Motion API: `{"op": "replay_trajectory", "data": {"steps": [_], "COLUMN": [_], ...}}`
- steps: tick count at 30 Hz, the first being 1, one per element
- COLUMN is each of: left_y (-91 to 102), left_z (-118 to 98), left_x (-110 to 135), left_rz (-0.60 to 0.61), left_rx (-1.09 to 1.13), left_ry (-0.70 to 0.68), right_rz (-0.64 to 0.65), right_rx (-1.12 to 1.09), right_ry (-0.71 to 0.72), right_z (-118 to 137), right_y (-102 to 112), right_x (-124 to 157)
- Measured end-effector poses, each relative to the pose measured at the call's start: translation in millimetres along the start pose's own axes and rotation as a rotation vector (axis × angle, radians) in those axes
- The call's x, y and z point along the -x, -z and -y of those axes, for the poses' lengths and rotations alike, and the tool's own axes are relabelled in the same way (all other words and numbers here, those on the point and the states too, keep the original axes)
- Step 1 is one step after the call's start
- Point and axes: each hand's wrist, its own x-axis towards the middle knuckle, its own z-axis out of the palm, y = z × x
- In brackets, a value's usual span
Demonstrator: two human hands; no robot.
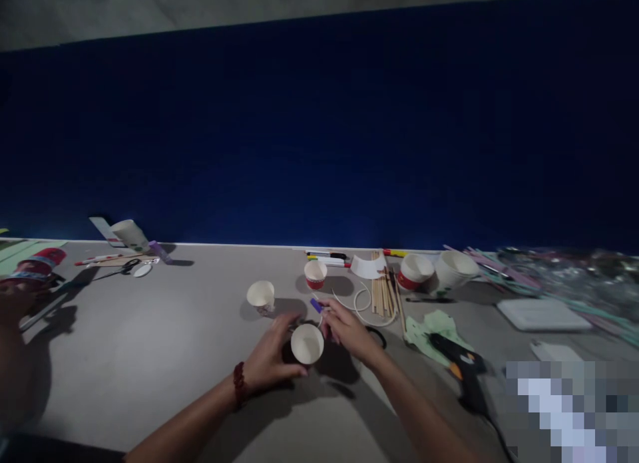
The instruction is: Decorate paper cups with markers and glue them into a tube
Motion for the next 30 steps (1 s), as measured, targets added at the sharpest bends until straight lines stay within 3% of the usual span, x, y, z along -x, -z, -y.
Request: {"op": "replay_trajectory", "data": {"steps": [5, 8, 12, 14, 19, 23, 25, 27, 30], "left_y": [29.4, 40.7, 51.0, 53.7, 57.9, 67.5, 65.4, 54.1, 27.8], "left_z": [-30, -50, -65, -69, -73, -67, -67, -68, -66], "left_x": [-5, -13, -24, -28, -34, -44, -54, -70, -104], "left_rz": [-0.129, -0.010, 0.152, 0.193, 0.220, 0.209, 0.203, 0.273, 0.393], "left_rx": [-0.273, -0.468, -0.582, -0.628, -0.647, -0.689, -0.716, -0.697, -0.695], "left_ry": [-0.246, -0.300, -0.418, -0.492, -0.548, -0.370, -0.290, -0.265, -0.132], "right_rz": [0.113, 0.176, 0.369, 0.403, 0.316, 0.116, -0.035, -0.134, -0.192], "right_rx": [0.268, 0.414, 0.427, 0.457, 0.685, 0.772, 0.696, 0.558, 0.251], "right_ry": [0.103, 0.114, 0.064, 0.059, 0.175, 0.140, 0.158, 0.197, 0.227], "right_z": [28, 47, 65, 71, 77, 68, 63, 58, 49], "right_y": [-4, -7, -10, -10, -1, 36, 55, 67, 66], "right_x": [17, 27, 33, 36, 55, 73, 76, 74, 63]}}
